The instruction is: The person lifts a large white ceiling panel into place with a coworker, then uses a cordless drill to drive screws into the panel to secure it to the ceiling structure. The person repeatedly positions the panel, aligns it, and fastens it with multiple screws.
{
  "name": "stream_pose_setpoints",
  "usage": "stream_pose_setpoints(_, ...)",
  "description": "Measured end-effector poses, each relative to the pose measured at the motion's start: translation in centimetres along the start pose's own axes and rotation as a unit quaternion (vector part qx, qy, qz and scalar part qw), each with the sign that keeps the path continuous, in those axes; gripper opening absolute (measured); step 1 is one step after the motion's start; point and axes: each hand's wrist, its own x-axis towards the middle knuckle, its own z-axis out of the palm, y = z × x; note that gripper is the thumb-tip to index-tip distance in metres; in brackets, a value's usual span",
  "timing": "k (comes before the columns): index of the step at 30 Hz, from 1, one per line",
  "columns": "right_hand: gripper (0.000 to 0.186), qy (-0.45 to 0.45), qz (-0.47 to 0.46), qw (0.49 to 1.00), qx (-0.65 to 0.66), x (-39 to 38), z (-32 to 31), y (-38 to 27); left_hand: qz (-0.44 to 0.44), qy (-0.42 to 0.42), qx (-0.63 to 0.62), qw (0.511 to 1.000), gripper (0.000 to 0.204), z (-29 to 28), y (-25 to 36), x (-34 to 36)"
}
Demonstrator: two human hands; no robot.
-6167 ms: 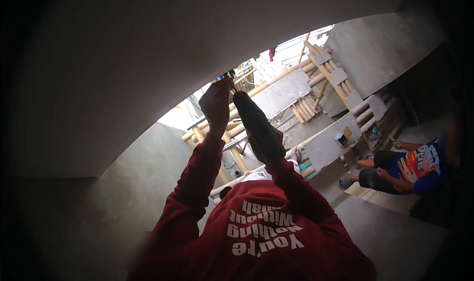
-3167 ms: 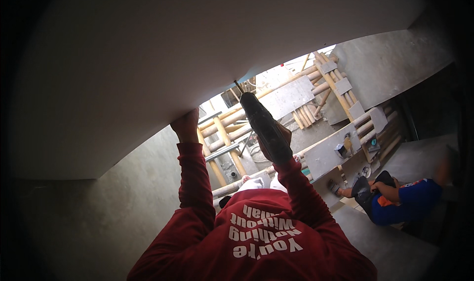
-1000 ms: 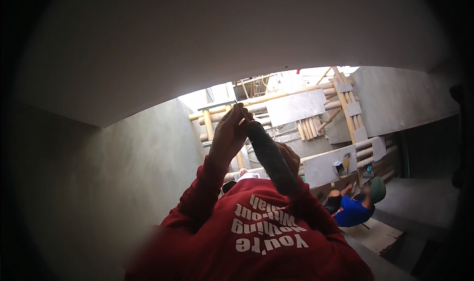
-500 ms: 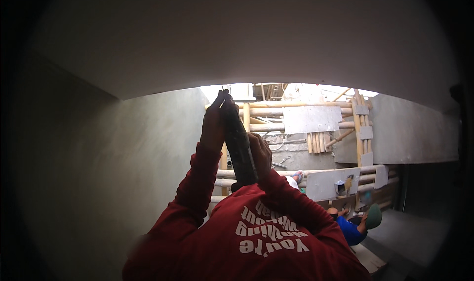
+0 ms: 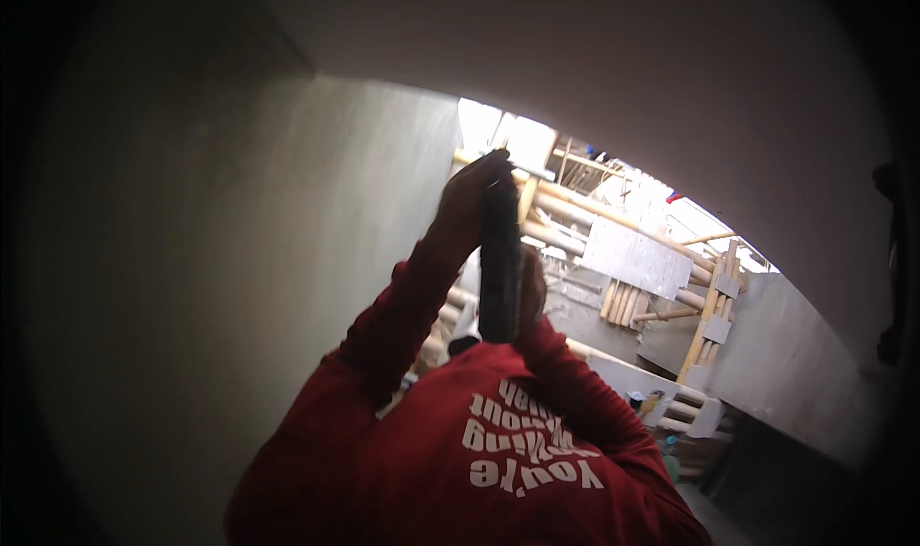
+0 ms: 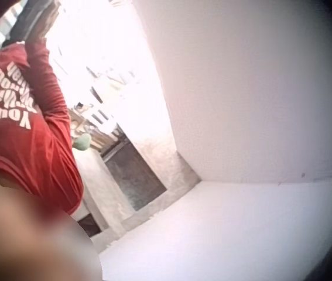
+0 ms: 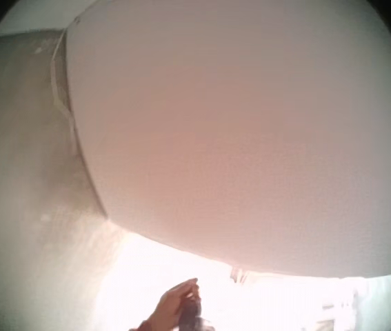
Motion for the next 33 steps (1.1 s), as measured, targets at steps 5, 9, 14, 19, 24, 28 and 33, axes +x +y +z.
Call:
stream_pose_setpoints(5, 0.044, -0.018, 0.018, 0.999, -0.020, -2.0, -3.1, 2.3, -0.074, -0.052, -0.204, 0.975, 0.025, 1.3, -2.7, -1.5)
stream_pose_setpoints(9, 0.049, -0.032, -0.139, 0.985, -0.100, -1.3, -5.3, 0.2, -0.017, -0.055, 0.011, 0.998, 0.030, 1.2, -2.0, -2.2)
stream_pose_setpoints(14, 0.051, -0.034, -0.124, 0.990, -0.056, -1.2, -6.8, -0.3, -0.010, -0.071, 0.072, 0.995, 0.034, 1.1, -1.5, -3.0)
stream_pose_setpoints(19, 0.049, -0.041, -0.140, 0.988, -0.056, -2.4, -9.0, 0.3, -0.026, -0.058, -0.083, 0.995, 0.027, 2.0, -3.4, -4.4)
stream_pose_setpoints(24, 0.049, -0.055, -0.143, 0.985, -0.079, -3.2, -9.5, -1.2, -0.017, 0.025, -0.107, 0.994, 0.028, 2.7, -5.2, -5.4)
stream_pose_setpoints(28, 0.051, -0.074, -0.094, 0.991, -0.058, -2.4, -8.6, -2.0, 0.108, -0.004, 0.109, 0.988, 0.025, 2.8, -4.3, -5.5)
stream_pose_setpoints(33, 0.048, -0.065, -0.116, 0.987, -0.094, -1.0, -6.4, -3.1, 0.160, 0.022, 0.187, 0.969, 0.027, 1.4, -2.4, -4.9)
